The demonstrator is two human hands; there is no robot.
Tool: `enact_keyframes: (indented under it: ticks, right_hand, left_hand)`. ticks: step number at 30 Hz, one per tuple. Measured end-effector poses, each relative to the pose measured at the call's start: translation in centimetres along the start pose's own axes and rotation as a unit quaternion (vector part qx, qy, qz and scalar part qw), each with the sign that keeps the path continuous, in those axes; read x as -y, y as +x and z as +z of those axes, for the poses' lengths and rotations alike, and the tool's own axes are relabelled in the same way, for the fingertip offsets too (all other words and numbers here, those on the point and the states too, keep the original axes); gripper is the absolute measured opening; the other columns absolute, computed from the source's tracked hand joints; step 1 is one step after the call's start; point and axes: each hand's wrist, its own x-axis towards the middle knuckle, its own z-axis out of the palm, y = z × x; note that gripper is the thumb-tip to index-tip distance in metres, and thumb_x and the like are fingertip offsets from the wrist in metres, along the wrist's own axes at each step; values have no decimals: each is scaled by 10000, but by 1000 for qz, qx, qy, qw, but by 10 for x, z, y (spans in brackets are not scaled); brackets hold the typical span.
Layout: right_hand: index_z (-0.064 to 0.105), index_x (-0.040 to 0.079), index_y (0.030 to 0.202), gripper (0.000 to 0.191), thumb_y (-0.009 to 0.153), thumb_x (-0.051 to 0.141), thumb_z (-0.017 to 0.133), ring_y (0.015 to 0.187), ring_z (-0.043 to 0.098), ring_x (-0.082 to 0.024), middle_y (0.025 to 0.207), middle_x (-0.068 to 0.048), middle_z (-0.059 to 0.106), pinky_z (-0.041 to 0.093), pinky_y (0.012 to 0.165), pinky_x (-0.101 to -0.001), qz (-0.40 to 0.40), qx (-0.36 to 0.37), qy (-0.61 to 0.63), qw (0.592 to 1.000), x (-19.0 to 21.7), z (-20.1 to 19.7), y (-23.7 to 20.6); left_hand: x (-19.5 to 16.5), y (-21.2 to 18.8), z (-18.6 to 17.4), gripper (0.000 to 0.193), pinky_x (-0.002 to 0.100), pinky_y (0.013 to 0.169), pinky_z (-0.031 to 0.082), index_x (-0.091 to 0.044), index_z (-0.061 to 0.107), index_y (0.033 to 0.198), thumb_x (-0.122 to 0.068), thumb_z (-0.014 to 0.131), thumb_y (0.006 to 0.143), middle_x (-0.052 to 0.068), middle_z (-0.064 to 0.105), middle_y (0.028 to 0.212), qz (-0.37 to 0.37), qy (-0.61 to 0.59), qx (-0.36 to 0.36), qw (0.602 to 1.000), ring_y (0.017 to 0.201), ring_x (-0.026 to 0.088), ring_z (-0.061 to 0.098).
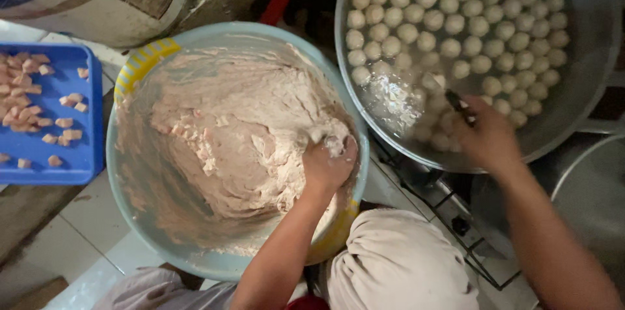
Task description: The person scoops meatball paste by hand from a large basin, forms it against a spoon, and drops the formed balls into a pan of boiling water, repeating the cycle continuously. A tray of cubed meat sits beside the basin, and finished balls accumulate in the boiling pan.
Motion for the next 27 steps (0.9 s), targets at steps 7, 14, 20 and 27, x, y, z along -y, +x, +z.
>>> enact_keyframes:
  ticks: [7,14,20,27]
  right_hand:
    - [558,69,1410,429,999,189,592,664,628,-141,970,-90,746,510,571,-305,107,123,174,971,20,10,-31]
    - [534,26,1457,461,1015,147,587,776,690,-52,933,-4,767,534,679,-233,-111,206,125,964,61,35,-71]
    - [596,107,1404,438,979,184,524,467,511,-86,833,-29,673,401,394,-287,142,372,278,874,65,37,-55]
    - [602,60,1347,410,954,176,596,506,558,-144,889,-99,730,437,434,-314,107,171,249,947,23,16,-13]
  left_hand:
    - [-2,-2,6,152,397,659,597,-86,709,863,-231,753,874,108,729,782,-22,-161,-6,987,709,315,728]
    - [4,-6,24,109,440,610,563,-96,702,801,-177,767,770,123,713,727,85,-32,36,995,660,345,699]
    - [-6,0,3,295,470,591,542,-51,704,750,-306,830,669,183,696,708,-67,-39,74,994,681,396,685]
    - [12,2,-36,629,475,696,561,-10,744,850,-636,776,796,214,724,729,-246,134,104,954,706,394,701]
